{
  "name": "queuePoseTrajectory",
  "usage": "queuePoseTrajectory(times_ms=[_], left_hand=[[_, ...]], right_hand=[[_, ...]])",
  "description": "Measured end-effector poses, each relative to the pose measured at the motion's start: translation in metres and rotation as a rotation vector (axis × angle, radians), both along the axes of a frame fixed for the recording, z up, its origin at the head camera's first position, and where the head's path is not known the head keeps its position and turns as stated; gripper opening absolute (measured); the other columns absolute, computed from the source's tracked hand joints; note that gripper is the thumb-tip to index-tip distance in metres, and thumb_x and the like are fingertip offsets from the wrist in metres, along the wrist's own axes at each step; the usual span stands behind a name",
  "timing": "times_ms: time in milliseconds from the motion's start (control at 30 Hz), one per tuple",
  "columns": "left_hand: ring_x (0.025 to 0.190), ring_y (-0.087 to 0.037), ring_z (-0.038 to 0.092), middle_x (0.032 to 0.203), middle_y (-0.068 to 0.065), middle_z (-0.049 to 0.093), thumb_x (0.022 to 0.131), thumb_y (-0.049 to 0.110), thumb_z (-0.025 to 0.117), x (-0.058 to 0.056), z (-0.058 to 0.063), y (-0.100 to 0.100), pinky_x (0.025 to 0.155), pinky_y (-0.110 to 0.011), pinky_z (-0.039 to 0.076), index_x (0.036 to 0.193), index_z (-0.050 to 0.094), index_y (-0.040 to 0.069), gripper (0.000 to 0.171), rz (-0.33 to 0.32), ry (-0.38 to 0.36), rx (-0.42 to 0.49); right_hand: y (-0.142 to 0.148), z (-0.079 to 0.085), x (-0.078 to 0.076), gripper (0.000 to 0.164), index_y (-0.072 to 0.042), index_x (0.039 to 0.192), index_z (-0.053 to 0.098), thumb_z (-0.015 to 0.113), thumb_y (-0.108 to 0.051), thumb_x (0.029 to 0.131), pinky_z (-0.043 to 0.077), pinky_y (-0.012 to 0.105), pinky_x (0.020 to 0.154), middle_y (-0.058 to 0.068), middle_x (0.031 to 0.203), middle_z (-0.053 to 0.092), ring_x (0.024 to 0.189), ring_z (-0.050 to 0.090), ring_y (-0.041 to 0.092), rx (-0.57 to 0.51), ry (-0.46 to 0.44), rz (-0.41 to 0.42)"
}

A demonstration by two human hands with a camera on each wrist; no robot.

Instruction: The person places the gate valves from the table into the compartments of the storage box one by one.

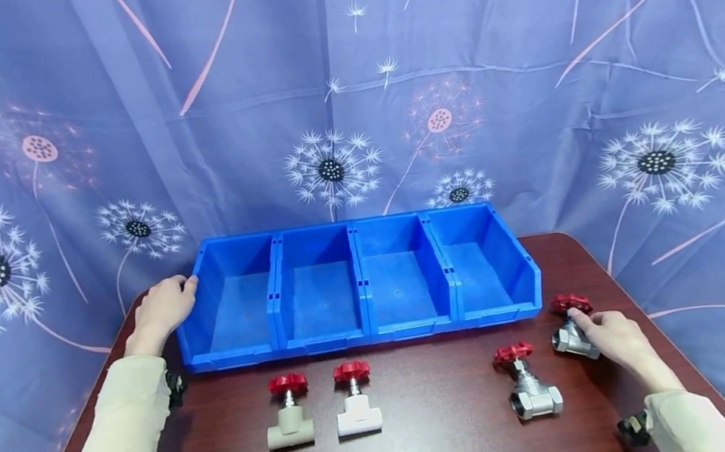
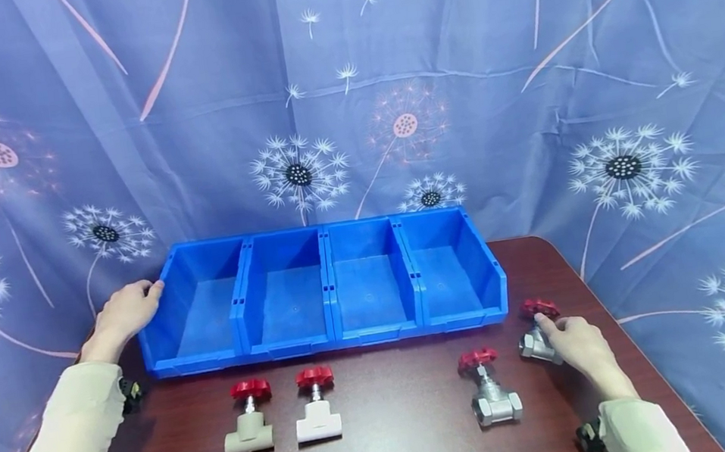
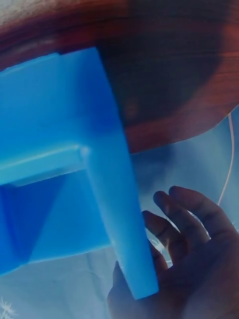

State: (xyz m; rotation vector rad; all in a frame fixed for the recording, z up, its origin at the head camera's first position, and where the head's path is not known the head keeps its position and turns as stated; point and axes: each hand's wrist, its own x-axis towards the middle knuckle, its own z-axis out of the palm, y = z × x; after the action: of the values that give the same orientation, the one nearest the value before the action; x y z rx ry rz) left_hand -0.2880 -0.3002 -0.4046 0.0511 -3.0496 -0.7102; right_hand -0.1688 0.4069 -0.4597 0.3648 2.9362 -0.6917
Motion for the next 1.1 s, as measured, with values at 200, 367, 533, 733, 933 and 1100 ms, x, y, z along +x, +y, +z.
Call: queuePoseTrajectory(times_ms=[200,367,533,733,933,1100], left_hand=[[0.1,-0.048,0.055,0.111,-0.03,0.058,0.105,0.046,0.027,-0.001,-0.001,-0.003,0.076,-0.059,0.043,0.122,0.054,-0.006,0.061,-0.005,-0.007,0.058],[0.092,-0.043,0.056,0.101,-0.028,0.059,0.106,0.044,0.027,-0.001,-0.006,-0.003,0.072,-0.053,0.043,0.109,0.056,-0.005,0.057,-0.004,-0.009,0.113],[0.091,-0.041,0.055,0.099,-0.027,0.058,0.107,0.043,0.025,-0.004,-0.013,-0.003,0.074,-0.051,0.044,0.104,0.054,-0.004,0.055,-0.005,0.008,0.168],[0.104,-0.045,0.053,0.112,-0.031,0.056,0.106,0.044,0.023,-0.005,-0.018,-0.003,0.082,-0.054,0.044,0.113,0.052,-0.007,0.06,0.004,0.003,0.217],[0.091,-0.04,0.055,0.093,-0.024,0.058,0.106,0.045,0.023,-0.003,-0.018,-0.001,0.071,-0.047,0.044,0.108,0.055,-0.006,0.061,0.02,0.03,0.185],[0.091,-0.043,0.056,0.088,-0.022,0.058,0.106,0.046,0.023,-0.003,-0.017,0.0,0.068,-0.049,0.042,0.101,0.055,-0.002,0.058,0.031,0.043,0.137]], right_hand=[[-0.005,-0.003,0.0,0.062,-0.005,0.082,0.062,0.034,-0.058,0.101,0.036,0.036,0.062,0.004,0.067,0.049,0.071,0.051,0.026,-0.002,0.015,0.002],[-0.006,-0.006,-0.001,0.06,-0.006,0.08,0.061,0.035,-0.056,0.101,0.036,0.036,0.062,0.003,0.066,0.048,0.07,0.051,0.025,-0.001,0.021,0.011],[-0.007,-0.007,-0.002,0.062,-0.003,0.085,0.064,0.036,-0.055,0.101,0.037,0.037,0.062,0.006,0.07,0.053,0.073,0.052,0.028,0.005,0.034,0.021],[-0.009,-0.008,-0.002,0.062,-0.003,0.084,0.064,0.036,-0.056,0.101,0.038,0.037,0.062,0.008,0.073,0.055,0.074,0.053,0.029,-0.001,0.031,0.006],[-0.012,-0.009,-0.004,0.064,0.001,0.09,0.065,0.035,-0.055,0.101,0.041,0.042,0.066,0.016,0.08,0.059,0.077,0.054,0.033,-0.009,0.031,-0.028],[-0.014,-0.008,-0.007,0.064,0.005,0.099,0.065,0.037,-0.052,0.101,0.044,0.047,0.07,0.027,0.091,0.061,0.081,0.055,0.038,-0.028,0.037,-0.056]])
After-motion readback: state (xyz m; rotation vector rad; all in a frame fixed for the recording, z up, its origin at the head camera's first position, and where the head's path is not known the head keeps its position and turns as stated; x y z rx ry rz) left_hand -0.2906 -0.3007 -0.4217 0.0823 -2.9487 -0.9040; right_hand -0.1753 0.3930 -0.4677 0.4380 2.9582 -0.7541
